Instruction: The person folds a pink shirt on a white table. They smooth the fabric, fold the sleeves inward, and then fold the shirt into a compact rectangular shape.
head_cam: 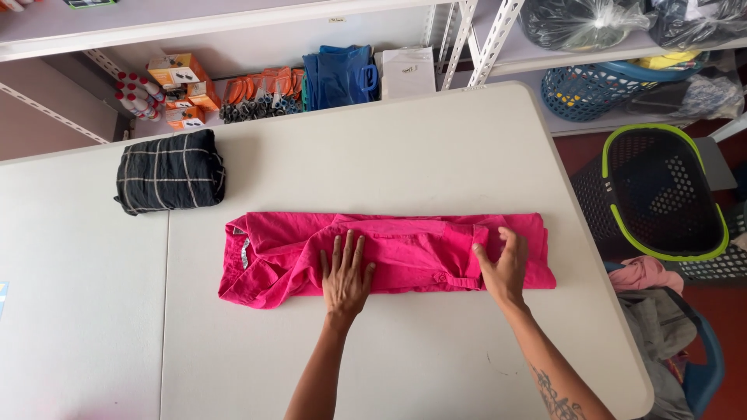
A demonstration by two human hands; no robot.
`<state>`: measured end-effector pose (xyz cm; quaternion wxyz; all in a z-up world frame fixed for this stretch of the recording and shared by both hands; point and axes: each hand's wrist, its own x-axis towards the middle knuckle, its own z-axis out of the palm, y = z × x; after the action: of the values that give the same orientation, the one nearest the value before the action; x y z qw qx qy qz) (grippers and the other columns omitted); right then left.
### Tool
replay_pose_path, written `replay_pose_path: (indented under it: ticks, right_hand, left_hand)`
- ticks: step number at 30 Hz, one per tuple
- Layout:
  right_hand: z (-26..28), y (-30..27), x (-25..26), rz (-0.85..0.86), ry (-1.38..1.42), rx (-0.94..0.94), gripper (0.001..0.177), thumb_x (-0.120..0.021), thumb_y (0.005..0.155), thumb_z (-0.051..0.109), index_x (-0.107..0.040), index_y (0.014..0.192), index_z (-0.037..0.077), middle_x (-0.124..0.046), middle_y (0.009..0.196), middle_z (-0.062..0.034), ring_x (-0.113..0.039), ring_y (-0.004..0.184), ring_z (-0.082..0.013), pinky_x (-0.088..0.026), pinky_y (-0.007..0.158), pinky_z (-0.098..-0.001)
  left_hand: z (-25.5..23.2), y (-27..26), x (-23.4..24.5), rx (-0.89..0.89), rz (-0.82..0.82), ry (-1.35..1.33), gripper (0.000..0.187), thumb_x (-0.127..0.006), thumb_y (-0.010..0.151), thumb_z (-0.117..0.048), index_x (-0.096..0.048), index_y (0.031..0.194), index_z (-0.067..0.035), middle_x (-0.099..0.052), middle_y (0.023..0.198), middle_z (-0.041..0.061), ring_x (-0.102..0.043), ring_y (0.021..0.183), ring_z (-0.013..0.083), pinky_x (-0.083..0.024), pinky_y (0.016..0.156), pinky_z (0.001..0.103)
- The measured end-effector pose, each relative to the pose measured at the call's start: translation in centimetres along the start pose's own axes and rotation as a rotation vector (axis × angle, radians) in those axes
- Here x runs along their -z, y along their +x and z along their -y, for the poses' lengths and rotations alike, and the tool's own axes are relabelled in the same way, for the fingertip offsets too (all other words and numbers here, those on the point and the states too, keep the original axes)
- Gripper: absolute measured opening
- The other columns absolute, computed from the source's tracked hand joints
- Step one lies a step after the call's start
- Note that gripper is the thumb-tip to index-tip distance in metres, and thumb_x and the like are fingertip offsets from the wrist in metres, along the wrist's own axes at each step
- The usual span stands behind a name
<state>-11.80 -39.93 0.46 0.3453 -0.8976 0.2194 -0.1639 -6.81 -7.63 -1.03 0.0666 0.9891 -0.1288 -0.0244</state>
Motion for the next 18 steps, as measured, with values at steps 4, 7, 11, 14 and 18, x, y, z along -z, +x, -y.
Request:
replay_pose_path:
  ticks: [4,7,11,14,18]
  right_hand:
    - [4.1,0.2,0.4,-0.096,-0.052,0.241,0.045,-0.07,0.097,0.028,-0.057,0.133,0.006,-0.054,0.123,-0.012,-0.051,0.123,-0.0325,-0.041,0.106,-0.0489]
    - [6.7,0.9,-0.7,0.004,-0.093,0.321,0.04,-0.056,0.105,0.03,-0.057,0.139,0.008,-0.052,0.143,-0.0213,-0.045,0.138,-0.0423,-0.032,0.115,-0.0591]
    - [6.9,0.8,-3.4,0.196,-0.323,0.429,0.057,-0.042,0.104,0.057,-0.049,0.15,0.026,-0.035,0.162,-0.0154,-0.028,0.148,-0.048,-0.018,0.114,-0.0721]
    - [4.6,0.2,-4.9,0.341,-0.458,0.432,0.066,-0.033,0.1,0.07,-0.035,0.158,0.036,-0.02,0.17,-0.011,-0.015,0.153,-0.0474,-0.007,0.116,-0.0744]
    - [2.8,0.5,-6.0,0.39,-0.57,0.433,0.073,-0.028,0.097,0.077,-0.023,0.161,0.043,-0.008,0.173,-0.0072,-0.005,0.156,-0.044,-0.003,0.117,-0.074]
  left_hand:
    - [-1.1,1.2,0.9,-0.038,-0.058,-0.059,0.06,-0.026,0.106,-0.05,-0.032,0.16,-0.026,-0.027,0.169,-0.002,-0.019,0.157,0.0247,-0.012,0.125,0.055]
    - [-2.6,2.5,1.4,-0.115,-0.104,-0.081,0.058,-0.028,0.106,-0.044,-0.033,0.16,-0.025,-0.03,0.167,-0.001,-0.022,0.155,0.0259,-0.013,0.125,0.054]
    - [-4.1,3.3,1.3,-0.182,-0.015,-0.042,0.058,-0.024,0.105,-0.049,-0.024,0.162,-0.037,-0.022,0.17,-0.006,-0.016,0.157,0.0265,-0.011,0.125,0.059]
    - [-2.8,3.2,1.0,-0.113,0.033,0.028,0.062,-0.022,0.102,-0.061,-0.021,0.161,-0.042,-0.021,0.17,-0.006,-0.019,0.156,0.0264,-0.013,0.123,0.062]
    - [0.8,3.4,0.5,0.033,-0.039,0.136,0.07,-0.022,0.097,-0.076,-0.024,0.16,-0.046,-0.022,0.17,-0.009,-0.02,0.156,0.0257,-0.01,0.121,0.067]
